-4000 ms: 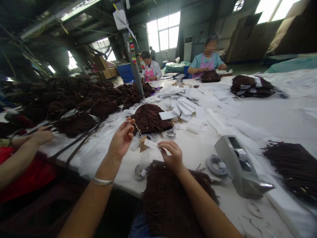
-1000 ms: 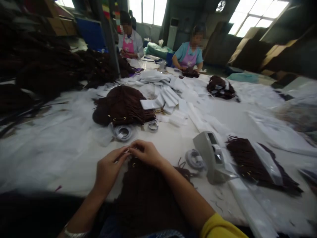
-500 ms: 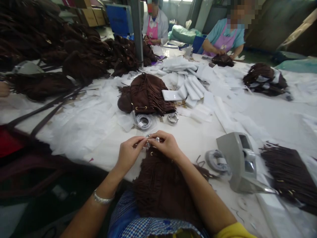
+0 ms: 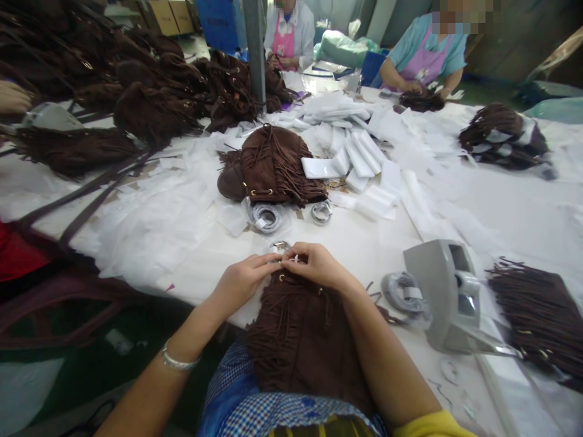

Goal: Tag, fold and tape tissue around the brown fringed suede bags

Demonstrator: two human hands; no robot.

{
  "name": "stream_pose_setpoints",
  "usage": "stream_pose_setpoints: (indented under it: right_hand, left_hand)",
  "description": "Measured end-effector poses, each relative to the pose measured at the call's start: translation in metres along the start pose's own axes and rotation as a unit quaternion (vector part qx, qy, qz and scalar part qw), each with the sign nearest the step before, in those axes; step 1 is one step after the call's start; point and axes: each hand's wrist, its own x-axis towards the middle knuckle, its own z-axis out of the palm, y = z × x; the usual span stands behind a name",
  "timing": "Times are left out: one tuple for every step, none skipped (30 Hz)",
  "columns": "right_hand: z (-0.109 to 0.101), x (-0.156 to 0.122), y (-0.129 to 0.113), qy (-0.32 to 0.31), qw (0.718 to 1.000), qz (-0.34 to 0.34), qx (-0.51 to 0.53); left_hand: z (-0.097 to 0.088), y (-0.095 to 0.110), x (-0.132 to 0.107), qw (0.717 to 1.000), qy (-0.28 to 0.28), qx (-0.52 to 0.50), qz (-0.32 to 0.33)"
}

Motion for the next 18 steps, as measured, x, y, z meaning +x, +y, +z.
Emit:
stream_pose_setpoints:
  right_hand:
    - [0.002, 0.0, 0.001, 0.0, 1.0, 0.0, -0.005]
    - [0.003, 0.001, 0.002, 0.001, 1.0, 0.0, -0.01]
    - [0.005, 0.002, 0.003, 0.001, 1.0, -0.002, -0.016]
    - [0.006, 0.002, 0.004, 0.001, 1.0, -0.005, -0.022]
    - [0.008, 0.003, 0.005, 0.001, 1.0, -0.008, -0.029]
    - [0.009, 0.003, 0.006, 0.001, 0.999, -0.012, -0.038]
    - [0.01, 0.003, 0.006, 0.001, 0.999, -0.016, -0.049]
    - [0.011, 0.004, 0.007, 0.003, 0.998, -0.018, -0.06]
    - [0.012, 0.004, 0.006, 0.004, 0.997, -0.02, -0.073]
    - [0.012, 0.004, 0.006, 0.005, 0.996, -0.022, -0.084]
    - [0.012, 0.004, 0.005, 0.006, 0.995, -0.024, -0.094]
    - [0.013, 0.004, 0.004, 0.006, 0.994, -0.026, -0.102]
    - [0.013, 0.004, 0.003, 0.005, 0.994, -0.028, -0.11]
    - [0.013, 0.003, 0.001, 0.004, 0.993, -0.03, -0.118]
    - [0.013, 0.003, 0.0, 0.004, 0.992, -0.031, -0.126]
    - [0.014, 0.003, -0.001, 0.005, 0.99, -0.032, -0.134]
    - [0.015, 0.003, -0.002, 0.007, 0.989, -0.032, -0.142]
    - [0.016, 0.003, -0.003, 0.008, 0.988, -0.032, -0.15]
  left_hand:
    - [0.0, -0.005, 0.0, 1.0, -0.001, 0.011, 0.007]
    - [-0.001, -0.01, 0.0, 1.0, -0.002, 0.019, 0.013]
    - [-0.002, -0.014, 0.0, 1.0, -0.001, 0.026, 0.015]
    - [-0.002, -0.018, 0.001, 0.999, 0.002, 0.033, 0.015]
    - [-0.003, -0.021, 0.001, 0.999, 0.004, 0.04, 0.011]
    - [-0.004, -0.023, 0.002, 0.999, 0.006, 0.046, 0.007]
    - [-0.004, -0.024, 0.002, 0.999, 0.006, 0.049, 0.003]
    - [-0.005, -0.024, 0.002, 0.999, 0.004, 0.05, -0.002]
    - [-0.005, -0.024, 0.002, 0.999, 0.001, 0.048, -0.006]
    - [-0.005, -0.024, 0.001, 0.999, -0.002, 0.039, -0.012]
    - [-0.005, -0.023, 0.001, 0.999, -0.002, 0.027, -0.02]
    - [-0.004, -0.022, 0.0, 1.0, 0.001, 0.012, -0.028]
    - [-0.003, -0.022, -0.001, 0.999, 0.009, -0.003, -0.037]
    - [-0.002, -0.021, -0.002, 0.999, 0.021, -0.018, -0.044]
    - [0.0, -0.02, -0.002, 0.998, 0.037, -0.031, -0.049]
    - [0.002, -0.02, -0.003, 0.996, 0.053, -0.041, -0.053]
    - [0.004, -0.019, -0.004, 0.995, 0.068, -0.05, -0.056]
    - [0.006, -0.019, -0.004, 0.993, 0.079, -0.057, -0.059]
